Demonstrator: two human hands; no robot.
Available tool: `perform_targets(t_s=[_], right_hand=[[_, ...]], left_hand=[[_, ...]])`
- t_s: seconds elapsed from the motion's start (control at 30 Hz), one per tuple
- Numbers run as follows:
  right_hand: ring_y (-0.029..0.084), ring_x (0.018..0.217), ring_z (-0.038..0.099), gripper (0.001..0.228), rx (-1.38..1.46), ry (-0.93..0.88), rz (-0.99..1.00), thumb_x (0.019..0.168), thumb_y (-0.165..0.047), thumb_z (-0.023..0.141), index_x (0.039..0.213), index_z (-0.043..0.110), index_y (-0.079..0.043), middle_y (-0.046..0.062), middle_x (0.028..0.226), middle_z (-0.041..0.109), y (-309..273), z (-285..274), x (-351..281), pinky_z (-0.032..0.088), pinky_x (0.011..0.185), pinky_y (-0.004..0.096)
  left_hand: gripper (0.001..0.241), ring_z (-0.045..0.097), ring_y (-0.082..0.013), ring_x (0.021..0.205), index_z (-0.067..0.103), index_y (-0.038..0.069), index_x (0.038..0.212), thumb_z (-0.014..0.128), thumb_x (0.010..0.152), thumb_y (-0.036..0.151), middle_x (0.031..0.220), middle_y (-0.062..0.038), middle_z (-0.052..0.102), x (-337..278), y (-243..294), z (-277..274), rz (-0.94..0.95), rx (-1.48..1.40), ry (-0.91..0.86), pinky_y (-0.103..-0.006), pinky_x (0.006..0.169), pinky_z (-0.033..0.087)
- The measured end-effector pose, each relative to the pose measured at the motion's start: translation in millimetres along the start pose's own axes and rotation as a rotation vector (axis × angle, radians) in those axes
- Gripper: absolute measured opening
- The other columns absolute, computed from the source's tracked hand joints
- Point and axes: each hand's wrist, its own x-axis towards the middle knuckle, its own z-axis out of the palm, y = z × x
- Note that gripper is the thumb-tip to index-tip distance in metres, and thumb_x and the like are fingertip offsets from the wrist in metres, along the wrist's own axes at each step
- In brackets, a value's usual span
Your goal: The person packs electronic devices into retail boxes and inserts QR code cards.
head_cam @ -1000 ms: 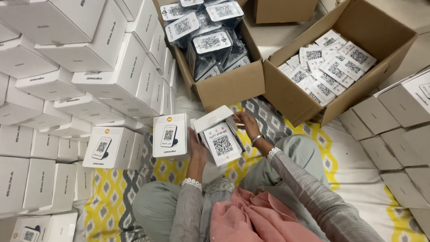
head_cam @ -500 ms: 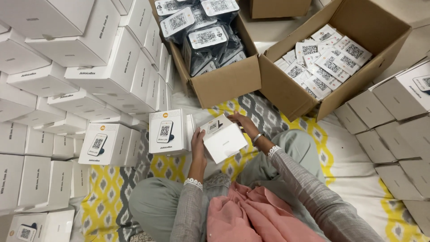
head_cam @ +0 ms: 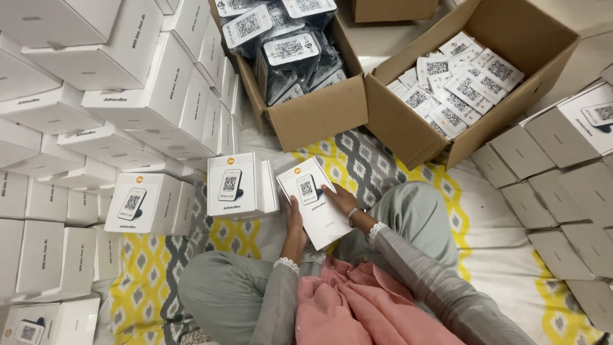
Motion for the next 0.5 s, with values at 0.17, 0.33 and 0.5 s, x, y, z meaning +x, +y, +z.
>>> perform_targets(t_s=[0.17,0.33,0.5], right_hand=[[0.026,0.103,0.069,0.090,0.113,-0.347,0.022,0.087,-0.075,0.051,0.139,0.059,-0.003,0.017,0.127,0.071,-50.3,-49.0,32.4,0.054,0.095,0.041],[0.022,0.112,0.066,0.094,0.103,-0.368,0.076,0.084,-0.083,0.040,0.149,0.046,-0.015,0.010,0.135,0.063,-119.1,-83.6,18.2,0.052,0.100,0.039],[0.031,0.109,0.059,0.062,-0.011,0.213,-0.460,0.101,-0.053,0.055,0.138,0.060,-0.003,0.019,0.128,0.064,-125.8,-54.1,-24.3,0.052,0.099,0.045]], left_hand=[[0.089,0.049,-0.0267,0.140,0.028,0.007,0.158,0.058,0.092,0.058,0.159,-0.014,0.045,-14.7,80.4,25.0,-0.009,0.068,-0.200,-0.0411,0.113,0.042],[0.109,0.028,-0.0272,0.156,0.021,-0.001,0.163,0.049,0.094,0.078,0.169,-0.019,0.025,-17.9,141.2,50.3,0.063,0.185,-0.313,-0.0416,0.123,0.023],[0.106,0.011,-0.0283,0.157,0.006,0.008,0.164,0.046,0.092,0.074,0.171,-0.013,0.010,-10.7,160.6,67.4,0.131,0.583,-0.163,-0.0475,0.123,0.017]])
